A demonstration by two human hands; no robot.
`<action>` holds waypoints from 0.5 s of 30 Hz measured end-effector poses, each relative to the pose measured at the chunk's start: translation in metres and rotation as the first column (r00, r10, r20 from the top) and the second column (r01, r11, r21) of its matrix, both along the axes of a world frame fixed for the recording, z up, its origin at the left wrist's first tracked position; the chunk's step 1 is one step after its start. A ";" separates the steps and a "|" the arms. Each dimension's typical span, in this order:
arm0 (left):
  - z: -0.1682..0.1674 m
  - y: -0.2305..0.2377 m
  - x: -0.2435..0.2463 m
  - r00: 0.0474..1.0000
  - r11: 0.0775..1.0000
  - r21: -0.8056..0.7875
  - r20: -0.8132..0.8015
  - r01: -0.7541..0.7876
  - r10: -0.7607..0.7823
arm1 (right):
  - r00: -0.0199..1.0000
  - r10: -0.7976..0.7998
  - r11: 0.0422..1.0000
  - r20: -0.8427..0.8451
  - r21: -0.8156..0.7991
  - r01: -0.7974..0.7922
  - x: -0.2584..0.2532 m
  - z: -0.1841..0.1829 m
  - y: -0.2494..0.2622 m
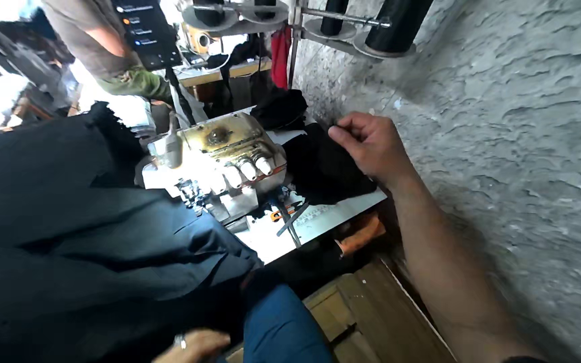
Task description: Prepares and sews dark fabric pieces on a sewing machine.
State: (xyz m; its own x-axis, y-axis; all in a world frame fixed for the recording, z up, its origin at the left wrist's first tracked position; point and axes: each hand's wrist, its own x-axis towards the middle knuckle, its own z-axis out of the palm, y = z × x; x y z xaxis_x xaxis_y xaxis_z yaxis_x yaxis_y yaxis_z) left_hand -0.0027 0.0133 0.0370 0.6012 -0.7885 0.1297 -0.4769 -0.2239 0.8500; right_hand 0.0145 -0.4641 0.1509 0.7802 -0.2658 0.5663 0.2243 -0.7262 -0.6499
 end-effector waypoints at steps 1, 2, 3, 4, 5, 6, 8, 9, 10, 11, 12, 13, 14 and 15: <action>0.019 -0.011 0.010 0.996 0.998 -0.065 0.085 0.007 -0.001 | 0.996 0.076 0.997 -0.039 0.026 -0.075 -0.011 0.013 0.028; 0.040 -0.023 0.019 0.979 0.992 -0.124 0.204 0.003 0.023 | 0.985 0.163 0.985 -0.062 0.072 -0.158 -0.021 0.023 0.056; 0.061 -0.037 0.027 0.938 0.986 -0.166 0.340 -0.007 0.064 | 0.966 0.251 0.961 -0.064 0.136 -0.241 -0.030 0.028 0.083; 0.080 -0.050 0.032 0.881 0.977 -0.211 0.460 -0.010 0.108 | 0.939 0.341 0.924 -0.046 0.202 -0.325 -0.035 0.031 0.106; 0.095 -0.061 0.033 0.819 0.966 -0.260 0.556 0.006 0.144 | 0.904 0.428 0.872 -0.019 0.273 -0.407 -0.039 0.031 0.127; 0.108 -0.068 0.030 0.762 0.953 -0.299 0.628 0.051 0.157 | 0.859 0.512 0.802 0.006 0.356 -0.480 -0.042 0.028 0.148; 0.122 -0.073 0.016 0.710 0.910 -0.375 0.689 0.177 0.146 | 0.720 0.691 0.567 0.061 0.571 -0.593 -0.044 0.008 0.184; 0.124 -0.070 0.008 0.710 0.907 -0.361 0.696 0.217 0.107 | 0.618 0.779 0.398 0.102 0.681 -0.614 -0.043 -0.008 0.202; 0.121 -0.064 0.002 0.729 0.927 -0.291 0.684 0.236 0.029 | 0.504 0.853 0.230 0.136 0.769 -0.597 -0.042 -0.029 0.220; 0.115 -0.056 0.000 0.760 0.952 -0.204 0.648 0.229 -0.044 | 0.407 0.898 0.107 0.165 0.817 -0.567 -0.040 -0.050 0.237; 0.103 -0.049 0.002 0.792 0.969 -0.127 0.603 0.210 -0.092 | 0.398 0.905 0.095 0.150 0.841 -0.532 -0.041 -0.072 0.252; 0.089 -0.041 0.007 0.823 0.981 -0.075 0.557 0.181 -0.109 | 0.465 0.879 0.154 0.105 0.861 -0.484 -0.043 -0.094 0.263; 0.078 -0.033 0.013 0.850 0.989 -0.048 0.518 0.140 -0.095 | 0.510 0.857 0.179 0.079 0.881 -0.438 -0.044 -0.109 0.266; 0.071 -0.025 0.020 0.867 0.996 -0.034 0.496 0.086 -0.058 | 0.514 0.853 0.153 0.087 0.900 -0.407 -0.044 -0.113 0.267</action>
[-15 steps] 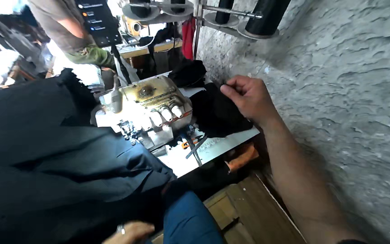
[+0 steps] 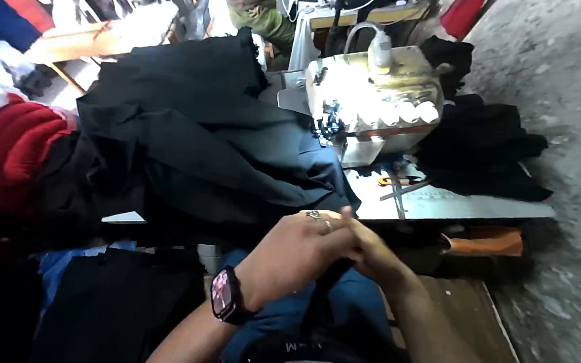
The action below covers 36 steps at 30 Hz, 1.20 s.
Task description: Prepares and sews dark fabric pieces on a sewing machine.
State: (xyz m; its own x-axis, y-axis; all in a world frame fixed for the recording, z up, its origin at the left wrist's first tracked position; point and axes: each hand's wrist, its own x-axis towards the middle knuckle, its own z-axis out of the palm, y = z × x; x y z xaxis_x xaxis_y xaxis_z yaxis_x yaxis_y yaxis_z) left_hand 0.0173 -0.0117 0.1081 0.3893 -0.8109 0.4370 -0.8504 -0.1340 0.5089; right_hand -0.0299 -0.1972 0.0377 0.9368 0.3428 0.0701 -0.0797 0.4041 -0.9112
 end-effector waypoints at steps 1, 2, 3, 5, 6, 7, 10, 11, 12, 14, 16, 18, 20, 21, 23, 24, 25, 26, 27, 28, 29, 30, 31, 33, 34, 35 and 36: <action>-0.003 0.007 0.007 0.998 0.999 0.000 -0.014 -0.053 0.053 | 0.999 0.039 0.998 0.003 0.052 -0.039 0.002 0.003 0.001; -0.002 0.014 0.015 0.994 0.994 -0.009 -0.013 -0.104 0.104 | 0.996 0.072 0.997 0.042 0.026 -0.074 0.003 0.009 0.007; 0.000 0.022 0.023 0.988 0.988 -0.024 -0.001 -0.156 0.156 | 0.993 0.082 0.994 0.088 -0.072 -0.076 0.003 0.017 0.018; 0.016 0.044 0.050 0.962 0.961 -0.070 0.041 -0.268 0.271 | 0.988 0.066 0.957 0.138 -0.289 -0.024 0.014 0.028 0.049; 0.028 0.058 0.064 0.933 0.935 -0.080 0.078 -0.345 0.351 | 0.991 0.034 0.919 0.133 -0.395 0.022 0.020 0.025 0.061; 0.040 0.074 0.074 0.896 0.904 -0.077 0.124 -0.420 0.427 | 0.992 0.001 0.895 0.124 -0.443 0.055 0.025 0.020 0.066; 0.065 0.104 0.090 0.827 0.856 -0.069 0.227 -0.513 0.514 | 0.979 -0.025 0.911 0.203 -0.398 0.106 0.048 0.016 0.057; 0.067 0.104 0.088 0.858 0.882 -0.040 0.216 -0.469 0.466 | 0.959 0.019 0.888 0.283 -0.445 0.114 0.055 0.019 0.052; 0.068 0.101 0.085 0.907 0.925 0.009 0.200 -0.379 0.370 | 0.932 0.057 0.866 0.358 -0.482 0.132 0.062 0.027 0.049; 0.070 0.084 0.076 0.970 0.976 0.107 0.175 -0.190 0.170 | 0.888 0.050 0.889 0.458 -0.425 0.169 0.071 0.055 0.053; 0.076 0.072 0.074 0.971 0.982 0.110 0.202 -0.152 0.128 | 0.905 0.019 0.950 0.426 -0.290 0.117 0.075 0.076 0.066; 0.083 0.079 0.082 0.940 0.960 0.044 0.220 -0.278 0.262 | 0.954 0.079 0.971 0.288 -0.239 -0.008 0.081 0.070 0.075; 0.076 0.100 0.100 0.881 0.906 -0.029 0.219 -0.423 0.419 | 0.967 0.183 0.962 0.178 -0.237 -0.138 0.081 0.047 0.075; 0.069 0.112 0.112 0.851 0.876 -0.062 0.212 -0.479 0.481 | 0.969 0.204 0.957 0.142 -0.238 -0.167 0.080 0.037 0.075; 0.057 0.129 0.139 0.801 0.822 -0.127 0.183 -0.556 0.570 | 0.986 0.146 0.959 0.085 -0.256 -0.120 0.077 0.029 0.077; 0.053 0.133 0.152 0.784 0.802 -0.151 0.170 -0.578 0.597 | 0.995 0.085 0.966 0.052 -0.247 -0.070 0.077 0.029 0.080; 0.049 0.136 0.165 0.772 0.787 -0.164 0.155 -0.595 0.616 | 1.000 0.016 0.974 0.005 -0.227 -0.014 0.080 0.031 0.084; 0.046 0.137 0.181 0.766 0.776 -0.169 0.137 -0.607 0.629 | 0.998 -0.058 0.974 -0.037 -0.219 0.048 0.085 0.034 0.090; 0.041 0.137 0.199 0.761 0.767 -0.179 0.112 -0.617 0.639 | 0.989 -0.128 0.965 -0.067 -0.240 0.109 0.091 0.037 0.096; 0.033 0.137 0.216 0.757 0.756 -0.193 0.083 -0.626 0.648 | 0.980 -0.187 0.945 -0.076 -0.288 0.158 0.097 0.039 0.102; 0.021 0.137 0.233 0.750 0.743 -0.211 0.059 -0.635 0.658 | 0.970 -0.228 0.920 -0.081 -0.344 0.187 0.102 0.041 0.107; 0.008 0.137 0.248 0.744 0.733 -0.220 0.048 -0.643 0.667 | 0.963 -0.252 0.896 -0.091 -0.397 0.197 0.106 0.041 0.110; -0.006 0.138 0.260 0.737 0.727 -0.213 0.040 -0.653 0.674 | 0.959 -0.264 0.872 -0.104 -0.450 0.192 0.109 0.042 0.112; -0.029 0.139 0.270 0.716 0.710 -0.174 0.030 -0.683 0.697 | 0.957 -0.275 0.814 -0.093 -0.552 0.180 0.107 0.038 0.112; -0.033 0.139 0.272 0.703 0.697 -0.162 0.027 -0.698 0.710 | 0.960 -0.277 0.777 -0.042 -0.598 0.198 0.102 0.034 0.110; -0.035 0.140 0.274 0.691 0.685 -0.160 0.023 -0.711 0.722 | 0.961 -0.274 0.736 0.046 -0.633 0.240 0.091 0.028 0.106; -0.036 0.141 0.275 0.684 0.677 -0.165 0.023 -0.717 0.729 | 0.953 -0.257 0.689 0.162 -0.661 0.298 0.074 0.022 0.100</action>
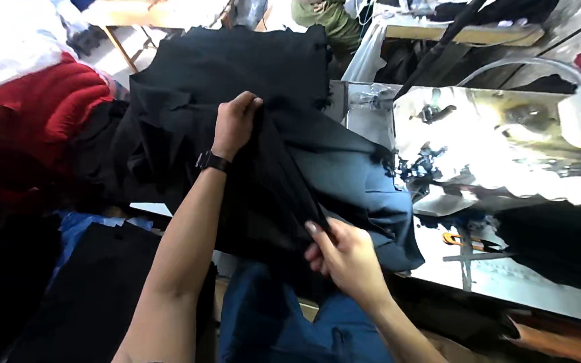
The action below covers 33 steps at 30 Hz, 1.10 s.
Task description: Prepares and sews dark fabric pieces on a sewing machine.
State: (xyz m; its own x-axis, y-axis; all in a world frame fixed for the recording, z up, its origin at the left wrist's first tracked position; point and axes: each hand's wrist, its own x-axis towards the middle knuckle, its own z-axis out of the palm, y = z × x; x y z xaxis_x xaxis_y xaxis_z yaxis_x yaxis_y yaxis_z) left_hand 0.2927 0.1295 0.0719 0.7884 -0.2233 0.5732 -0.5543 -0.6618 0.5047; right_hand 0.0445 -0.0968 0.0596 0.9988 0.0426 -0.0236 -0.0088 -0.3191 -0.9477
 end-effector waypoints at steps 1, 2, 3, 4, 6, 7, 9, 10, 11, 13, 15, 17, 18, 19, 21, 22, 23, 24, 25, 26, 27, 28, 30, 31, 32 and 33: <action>-0.003 0.002 -0.001 1.000 1.000 -0.001 0.010 -0.008 0.008 | 0.996 0.012 0.998 0.092 -0.057 -0.007 -0.019 -0.004 -0.007; -0.004 0.003 -0.001 1.000 1.000 0.000 0.026 -0.013 0.013 | 0.990 0.015 0.997 0.139 -0.077 -0.004 -0.038 -0.004 -0.016; -0.005 0.003 0.002 0.999 1.000 0.009 0.033 -0.017 0.016 | 0.991 0.008 0.997 0.132 -0.073 0.001 -0.056 0.000 -0.024; -0.006 0.000 0.003 0.999 0.999 0.030 0.033 -0.018 0.017 | 0.995 0.000 0.999 0.100 -0.049 0.005 -0.070 0.004 -0.030; -0.007 -0.003 0.004 1.000 0.996 0.087 0.010 -0.028 0.027 | 0.994 -0.024 1.000 0.106 0.003 0.024 -0.083 0.000 -0.032; -0.006 -0.004 0.003 1.000 0.994 0.105 -0.001 -0.028 0.028 | 0.989 -0.043 0.999 0.144 0.026 0.040 -0.083 -0.008 -0.028; 0.002 -0.006 -0.006 0.999 0.997 0.079 -0.033 -0.008 0.011 | 0.971 -0.091 0.995 0.222 0.045 0.084 -0.077 -0.018 -0.027; 0.008 -0.008 -0.018 0.998 0.999 0.028 -0.051 0.030 -0.029 | 0.954 -0.131 0.991 0.268 0.032 0.127 -0.072 -0.020 -0.034; 0.017 -0.015 -0.038 0.992 0.994 -0.049 -0.071 0.101 -0.104 | 0.926 -0.187 0.982 0.328 0.030 0.188 -0.066 -0.019 -0.045; 0.039 -0.033 -0.094 0.930 0.928 -0.268 -0.189 0.260 -0.315 | 0.862 -0.337 0.941 0.379 0.158 0.298 -0.058 -0.011 -0.072; 0.053 -0.045 -0.154 0.797 0.761 -0.568 -0.279 0.312 -0.535 | 0.839 -0.492 0.808 0.235 0.482 0.339 -0.055 -0.001 -0.097; 0.059 -0.050 -0.194 0.659 0.569 -0.775 -0.279 0.274 -0.699 | 0.856 -0.512 0.642 0.074 0.695 0.323 -0.053 0.007 -0.117; 0.057 -0.047 -0.205 0.608 0.495 -0.821 -0.246 0.283 -0.755 | 0.863 -0.504 0.579 0.047 0.759 0.297 -0.054 0.010 -0.124; 0.055 -0.046 -0.210 0.583 0.441 -0.845 -0.202 0.303 -0.787 | 0.871 -0.489 0.539 0.051 0.803 0.256 -0.055 0.012 -0.128; 0.051 -0.046 -0.219 0.596 0.446 -0.809 -0.153 0.382 -0.788 | 0.894 -0.429 0.502 0.126 0.856 0.121 -0.062 0.011 -0.132; 0.046 -0.047 -0.224 0.642 0.508 -0.761 -0.161 0.402 -0.749 | 0.915 -0.363 0.510 0.176 0.860 0.037 -0.065 0.008 -0.134; 0.040 -0.048 -0.230 0.694 0.575 -0.715 -0.175 0.398 -0.699 | 0.932 -0.290 0.533 0.219 0.846 -0.033 -0.068 0.004 -0.134; 0.032 -0.048 -0.236 0.749 0.641 -0.668 -0.187 0.377 -0.636 | 0.940 -0.224 0.571 0.258 0.816 -0.088 -0.070 -0.001 -0.132; 0.023 -0.046 -0.242 0.799 0.691 -0.629 -0.179 0.355 -0.574 | 0.938 -0.200 0.643 0.283 0.760 -0.092 -0.072 -0.006 -0.129; 0.018 -0.044 -0.246 0.838 0.726 -0.595 -0.154 0.344 -0.524 | 0.924 -0.226 0.742 0.309 0.670 -0.043 -0.073 -0.012 -0.125; 0.017 -0.039 -0.245 0.868 0.760 -0.546 -0.115 0.351 -0.483 | 0.897 -0.272 0.848 0.349 0.527 0.052 -0.073 -0.016 -0.121; 0.022 -0.034 -0.241 0.897 0.804 -0.479 -0.074 0.352 -0.436 | 0.867 -0.309 0.918 0.392 0.361 0.164 -0.072 -0.020 -0.115; 0.043 -0.022 -0.219 0.944 0.910 -0.263 0.005 0.320 -0.330 | 0.848 -0.315 0.949 0.426 0.110 0.297 -0.069 -0.024 -0.101; 0.055 -0.017 -0.202 0.959 0.947 -0.150 0.037 0.284 -0.282 | 0.869 -0.290 0.956 0.402 0.075 0.284 -0.065 -0.021 -0.094; 0.063 -0.014 -0.182 0.971 0.970 -0.057 0.060 0.235 -0.232 | 0.899 -0.256 0.967 0.356 0.085 0.242 -0.060 -0.017 -0.086; 0.067 -0.014 -0.159 0.980 0.982 -0.017 0.068 0.187 -0.185 | 0.930 -0.224 0.972 0.292 0.132 0.193 -0.054 -0.012 -0.078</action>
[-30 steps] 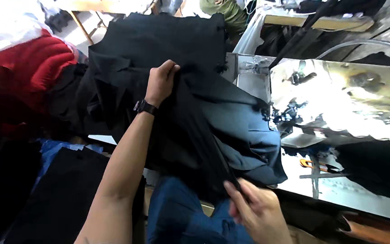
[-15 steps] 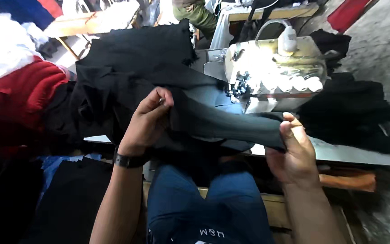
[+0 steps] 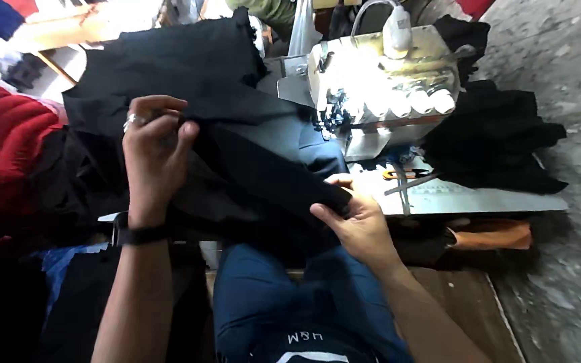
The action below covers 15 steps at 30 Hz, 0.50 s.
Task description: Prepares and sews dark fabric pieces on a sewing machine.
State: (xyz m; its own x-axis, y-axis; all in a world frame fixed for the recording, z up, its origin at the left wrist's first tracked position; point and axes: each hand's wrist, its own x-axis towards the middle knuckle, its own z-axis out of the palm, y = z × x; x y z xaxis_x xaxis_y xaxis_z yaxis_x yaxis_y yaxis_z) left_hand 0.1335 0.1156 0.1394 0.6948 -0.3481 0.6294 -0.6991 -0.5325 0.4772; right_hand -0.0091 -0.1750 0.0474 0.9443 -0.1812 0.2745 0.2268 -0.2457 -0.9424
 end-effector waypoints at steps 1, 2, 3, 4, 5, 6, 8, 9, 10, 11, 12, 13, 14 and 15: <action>0.001 -0.002 0.021 0.998 0.998 0.034 -0.033 -0.057 0.058 | 0.995 0.073 0.995 -0.066 0.078 -0.067 0.007 0.005 0.008; 0.000 -0.004 0.041 0.991 0.994 0.068 -0.096 -0.090 0.096 | 0.975 0.169 0.975 -0.143 0.172 -0.144 0.014 0.009 0.017; -0.004 -0.005 0.060 0.978 0.990 0.105 -0.178 -0.096 0.113 | 0.940 0.264 0.943 -0.216 0.264 -0.204 0.023 0.011 0.026; -0.011 -0.005 0.079 0.966 0.985 0.143 -0.225 -0.093 0.123 | 0.899 0.338 0.913 -0.279 0.331 -0.240 0.031 0.010 0.035; -0.020 -0.005 0.096 0.961 0.980 0.179 -0.245 -0.083 0.126 | 0.868 0.377 0.898 -0.323 0.356 -0.258 0.039 0.007 0.041; -0.028 -0.006 0.111 0.963 0.976 0.203 -0.236 -0.081 0.129 | 0.852 0.390 0.898 -0.350 0.349 -0.267 0.044 0.003 0.046; -0.043 -0.008 0.133 0.972 0.971 0.217 -0.188 -0.102 0.144 | 0.840 0.378 0.915 -0.389 0.297 -0.274 0.046 -0.004 0.048; -0.051 -0.009 0.140 0.973 0.969 0.211 -0.163 -0.129 0.165 | 0.843 0.364 0.925 -0.397 0.258 -0.278 0.041 -0.007 0.045; -0.059 -0.009 0.144 0.969 0.965 0.203 -0.151 -0.164 0.196 | 0.854 0.342 0.937 -0.392 0.215 -0.277 0.031 -0.010 0.040; -0.065 -0.009 0.147 0.963 0.961 0.198 -0.149 -0.194 0.225 | 0.872 0.316 0.947 -0.374 0.175 -0.269 0.015 -0.013 0.034; -0.069 -0.009 0.148 0.960 0.958 0.195 -0.143 -0.211 0.241 | 0.889 0.290 0.956 -0.354 0.140 -0.256 -0.004 -0.015 0.028; -0.071 -0.009 0.149 0.960 0.956 0.201 -0.135 -0.216 0.245 | 0.908 0.261 0.965 -0.327 0.124 -0.233 -0.021 -0.015 0.023; -0.072 -0.010 0.151 0.962 0.953 0.216 -0.124 -0.212 0.243 | 0.918 0.245 0.968 -0.312 0.131 -0.214 -0.033 -0.014 0.019; -0.073 -0.010 0.151 0.962 0.950 0.228 -0.119 -0.214 0.245 | 0.920 0.241 0.968 -0.308 0.148 -0.204 -0.037 -0.013 0.018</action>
State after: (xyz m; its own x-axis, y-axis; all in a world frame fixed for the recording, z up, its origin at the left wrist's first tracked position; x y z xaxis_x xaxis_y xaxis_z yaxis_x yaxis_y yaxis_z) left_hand 0.2846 0.1052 0.0661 0.8489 -0.2829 0.4464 -0.4787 -0.7697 0.4224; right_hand -0.0463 -0.1574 0.0344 0.9977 0.0325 -0.0594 -0.0553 -0.1140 -0.9919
